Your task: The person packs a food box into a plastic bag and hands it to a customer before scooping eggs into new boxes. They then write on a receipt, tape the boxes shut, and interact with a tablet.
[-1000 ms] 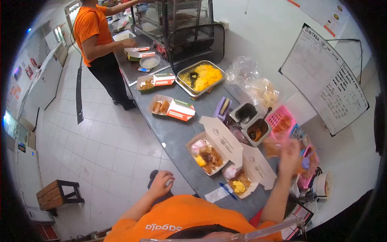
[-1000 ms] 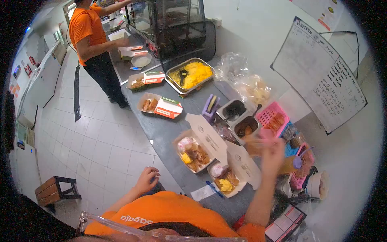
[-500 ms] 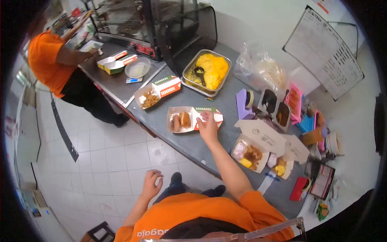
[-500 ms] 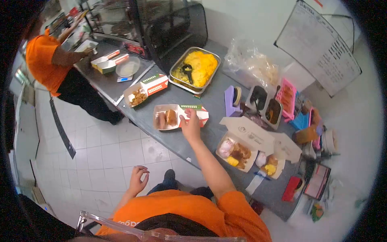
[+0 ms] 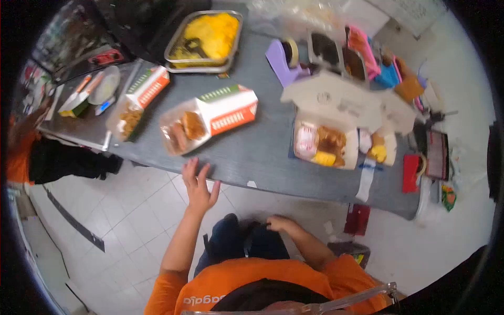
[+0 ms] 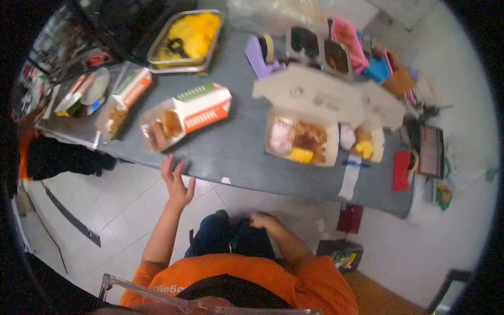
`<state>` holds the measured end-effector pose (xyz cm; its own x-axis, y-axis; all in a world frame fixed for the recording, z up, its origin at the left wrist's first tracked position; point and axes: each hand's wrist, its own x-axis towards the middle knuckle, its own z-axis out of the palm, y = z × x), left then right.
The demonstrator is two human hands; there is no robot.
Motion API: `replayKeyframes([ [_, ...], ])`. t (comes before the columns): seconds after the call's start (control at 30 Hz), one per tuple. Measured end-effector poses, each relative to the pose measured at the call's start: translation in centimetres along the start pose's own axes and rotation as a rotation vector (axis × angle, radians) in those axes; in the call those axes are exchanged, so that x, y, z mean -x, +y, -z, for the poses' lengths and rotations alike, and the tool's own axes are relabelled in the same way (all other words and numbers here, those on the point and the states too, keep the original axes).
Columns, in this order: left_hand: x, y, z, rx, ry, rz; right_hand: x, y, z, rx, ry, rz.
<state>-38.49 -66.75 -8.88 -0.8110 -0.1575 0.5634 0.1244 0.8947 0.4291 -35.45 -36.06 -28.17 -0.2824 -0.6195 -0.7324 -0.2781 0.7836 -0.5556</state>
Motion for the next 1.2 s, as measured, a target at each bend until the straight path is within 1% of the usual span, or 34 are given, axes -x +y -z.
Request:
replayKeyframes([
  [0.03,0.6,-1.3,-2.0,-0.044,0.068,-0.076,-1.9,2.0,0.2,-0.055,0.008,-0.090],
  [0.07,0.9,-2.7,-4.0,-0.088,0.149,-0.154,-3.9,4.3,-0.3,-0.101,0.201,-0.120],
  [0.1,1.1,-4.1,-5.7,-0.084,0.277,-0.228,-6.0,6.5,-0.7,-0.141,0.393,-0.150],
  [0.13,1.5,-5.3,-7.3,-0.080,0.406,-0.295,-8.2,8.8,-1.0,-0.240,0.549,-0.186],
  [0.17,1.3,-5.6,-8.0,-0.093,0.469,-0.327,-10.5,10.9,-1.1,-0.336,0.700,-0.220],
  [0.2,0.9,-5.6,-8.0,-0.108,0.532,-0.358,-13.1,13.2,-1.2,-0.215,0.800,-0.241],
  [0.23,0.6,-5.1,-7.9,-0.107,0.546,-0.354,-15.9,15.3,-0.8,-0.087,0.901,-0.258],
  [0.3,0.7,-5.0,-7.3,-0.121,0.522,-0.360,-19.7,17.2,0.1,-0.034,1.054,-0.262],
  [0.37,0.6,-5.2,-7.0,-0.030,0.535,-0.440,-23.1,17.7,2.4,-0.108,1.099,-0.228],
  [0.4,0.7,-5.4,-7.3,0.025,0.573,-0.482,-27.4,20.1,2.3,-0.341,1.164,-0.105],
  [0.43,0.6,-5.5,-8.1,0.148,0.618,-0.519,-31.6,22.2,2.3,-0.569,1.210,0.028],
  [0.47,0.4,-5.7,-8.3,0.104,0.636,-0.552,-30.6,18.6,4.2,-0.960,1.090,0.045],
  [0.5,0.4,-5.7,-8.3,0.058,0.651,-0.584,-28.4,13.4,6.3,-1.341,0.930,0.061],
  [0.53,0.7,-5.4,-7.8,0.002,0.615,-0.572,-28.5,10.5,7.4,-1.395,0.918,0.178],
  [0.57,1.0,-5.2,-7.6,-0.008,0.620,-0.574,-29.2,9.4,7.8,-1.448,0.901,0.294],
  [0.63,1.5,-5.0,-7.0,0.042,0.570,-0.556,-29.1,7.6,8.3,-1.449,0.894,0.326],
  [0.67,2.2,-4.8,-7.1,0.075,0.569,-0.496,-29.5,7.2,8.6,-1.454,0.898,0.352],
  [0.73,4.5,-6.0,-8.8,0.179,0.718,-0.423,-30.6,6.8,8.3,-1.475,0.908,0.393],
  [0.8,8.4,-9.1,-11.8,0.298,0.742,-0.415,-31.8,6.8,7.2,-1.487,0.907,0.420],
  [0.83,10.8,-10.4,-13.6,0.281,0.582,-0.241,-32.3,6.7,6.6,-1.489,0.907,0.432],
  [0.87,12.6,-11.5,-14.8,0.153,0.343,-0.096,-32.6,6.6,6.3,-1.488,0.908,0.445],
  [0.9,15.0,-13.1,-17.8,0.306,0.215,0.131,-30.6,5.7,4.6,-1.504,0.942,0.312],
  [0.93,18.3,-15.7,-21.0,0.422,0.033,0.390,-27.5,4.7,1.9,-1.518,0.973,0.169],
  [0.97,21.9,-18.4,-24.3,0.611,-0.081,0.611,-25.9,5.5,-0.3,-1.439,0.941,0.201],
  [1.0,21.2,-14.8,-21.2,1.020,-0.267,0.925,-24.1,6.5,-2.2,-1.361,0.904,0.229],
  [1.03,24.5,-16.8,-23.2,0.954,-0.363,0.766,-21.3,6.2,-3.6,-1.343,0.885,0.311],
  [1.07,27.5,-17.4,-24.1,1.120,-0.523,0.972,-18.7,5.5,-4.6,-1.331,0.865,0.393],
  [1.1,28.0,-16.4,-22.9,1.107,-0.623,0.985,-17.5,5.7,-5.2,-1.338,0.852,0.373],
  [1.13,27.9,-14.4,-21.8,1.174,-0.583,1.130,-16.4,5.9,-5.7,-0.936,1.074,0.304],
  [1.17,27.9,-12.6,-21.1,1.238,-0.539,1.274,-15.1,5.7,-5.9,-0.513,1.251,0.232],
  [1.2,28.3,-11.7,-21.0,1.243,-0.544,1.291,-12.7,2.6,-4.0,0.197,1.548,0.079],
])
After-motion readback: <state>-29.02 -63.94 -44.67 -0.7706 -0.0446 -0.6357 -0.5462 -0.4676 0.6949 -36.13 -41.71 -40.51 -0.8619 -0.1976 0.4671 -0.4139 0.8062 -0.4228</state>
